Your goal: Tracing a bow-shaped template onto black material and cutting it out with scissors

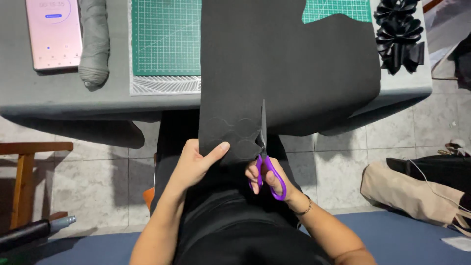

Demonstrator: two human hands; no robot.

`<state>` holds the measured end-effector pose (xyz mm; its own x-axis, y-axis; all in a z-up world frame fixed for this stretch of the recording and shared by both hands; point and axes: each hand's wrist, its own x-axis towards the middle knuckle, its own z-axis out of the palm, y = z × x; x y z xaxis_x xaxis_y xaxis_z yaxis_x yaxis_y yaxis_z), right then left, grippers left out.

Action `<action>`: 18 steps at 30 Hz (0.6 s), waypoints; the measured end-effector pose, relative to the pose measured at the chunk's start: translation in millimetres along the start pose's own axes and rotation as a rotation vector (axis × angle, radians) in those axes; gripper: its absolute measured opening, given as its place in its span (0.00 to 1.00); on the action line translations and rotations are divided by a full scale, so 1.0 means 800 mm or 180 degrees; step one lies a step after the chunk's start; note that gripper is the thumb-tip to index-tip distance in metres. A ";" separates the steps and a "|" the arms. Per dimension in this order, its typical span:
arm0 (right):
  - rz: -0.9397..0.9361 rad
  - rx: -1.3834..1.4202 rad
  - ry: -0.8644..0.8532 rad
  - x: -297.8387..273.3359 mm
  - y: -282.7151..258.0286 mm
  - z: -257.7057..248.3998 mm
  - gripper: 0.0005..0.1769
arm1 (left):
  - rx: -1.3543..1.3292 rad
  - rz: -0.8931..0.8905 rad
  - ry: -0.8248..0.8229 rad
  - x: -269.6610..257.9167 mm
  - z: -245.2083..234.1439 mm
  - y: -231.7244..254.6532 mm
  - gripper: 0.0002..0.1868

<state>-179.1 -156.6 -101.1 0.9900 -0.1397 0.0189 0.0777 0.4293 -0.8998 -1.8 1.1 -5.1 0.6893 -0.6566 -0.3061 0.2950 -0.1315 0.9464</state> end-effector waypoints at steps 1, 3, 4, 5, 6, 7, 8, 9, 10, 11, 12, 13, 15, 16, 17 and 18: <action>-0.0010 -0.0004 -0.0100 0.004 -0.002 -0.002 0.38 | -0.0018 -0.0024 -0.0001 0.000 0.000 0.000 0.10; 0.0032 0.0044 -0.0148 0.006 -0.002 -0.005 0.38 | -0.0017 0.0000 0.0013 0.000 -0.003 0.004 0.10; 0.0076 0.0098 -0.0188 0.006 -0.001 -0.005 0.38 | -0.0014 0.0016 0.0024 -0.001 -0.004 0.006 0.10; 0.0089 0.0101 -0.0191 0.005 -0.005 -0.006 0.38 | -0.0020 0.0007 0.0032 -0.002 -0.006 0.006 0.10; 0.0114 0.0033 -0.0247 0.005 -0.009 -0.006 0.38 | 0.0013 0.0008 0.0049 -0.004 -0.007 0.007 0.10; 0.0128 -0.0043 -0.0313 0.008 -0.013 -0.007 0.37 | 0.0048 0.0026 0.0070 -0.004 -0.010 0.009 0.10; 0.0129 -0.0046 -0.0327 0.011 -0.020 -0.005 0.37 | 0.0044 0.0033 0.0082 -0.003 -0.013 0.005 0.10; 0.0214 -0.0178 -0.0389 0.012 -0.028 -0.004 0.36 | 0.0032 0.0031 0.0103 -0.003 -0.016 0.002 0.10; 0.0297 -0.0309 -0.0451 0.014 -0.035 -0.002 0.36 | 0.0019 0.0028 0.0125 -0.003 -0.020 -0.001 0.10; 0.0306 -0.0310 -0.0472 0.018 -0.047 -0.003 0.36 | 0.0012 0.0030 0.0146 -0.005 -0.023 0.001 0.10; 0.0416 -0.0440 -0.0619 0.022 -0.059 -0.004 0.34 | 0.0026 0.0037 0.0114 -0.006 -0.027 0.004 0.10; 0.0525 -0.0568 -0.0775 0.028 -0.071 -0.005 0.33 | 0.0041 0.0045 0.0090 -0.008 -0.031 0.006 0.10; 0.0545 -0.0669 -0.0889 0.034 -0.083 -0.007 0.33 | 0.0033 0.0059 0.0110 -0.011 -0.034 0.018 0.09; 0.0557 -0.0772 -0.0975 0.037 -0.089 -0.008 0.33 | 0.0030 0.0068 0.0100 -0.012 -0.035 0.023 0.09; 0.0570 -0.0768 -0.0999 0.038 -0.089 -0.010 0.33 | 0.0021 0.0065 0.0127 -0.014 -0.037 0.021 0.09; 0.0599 -0.0803 -0.1028 0.038 -0.089 -0.013 0.32 | -0.0011 0.0099 0.0121 -0.015 -0.039 0.019 0.09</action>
<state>-155.5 -200.6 -40.7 0.9732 0.2229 -0.0561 -0.0985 0.1841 -0.9780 15.1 29.9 9.7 0.7229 -0.6315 -0.2803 0.2752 -0.1089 0.9552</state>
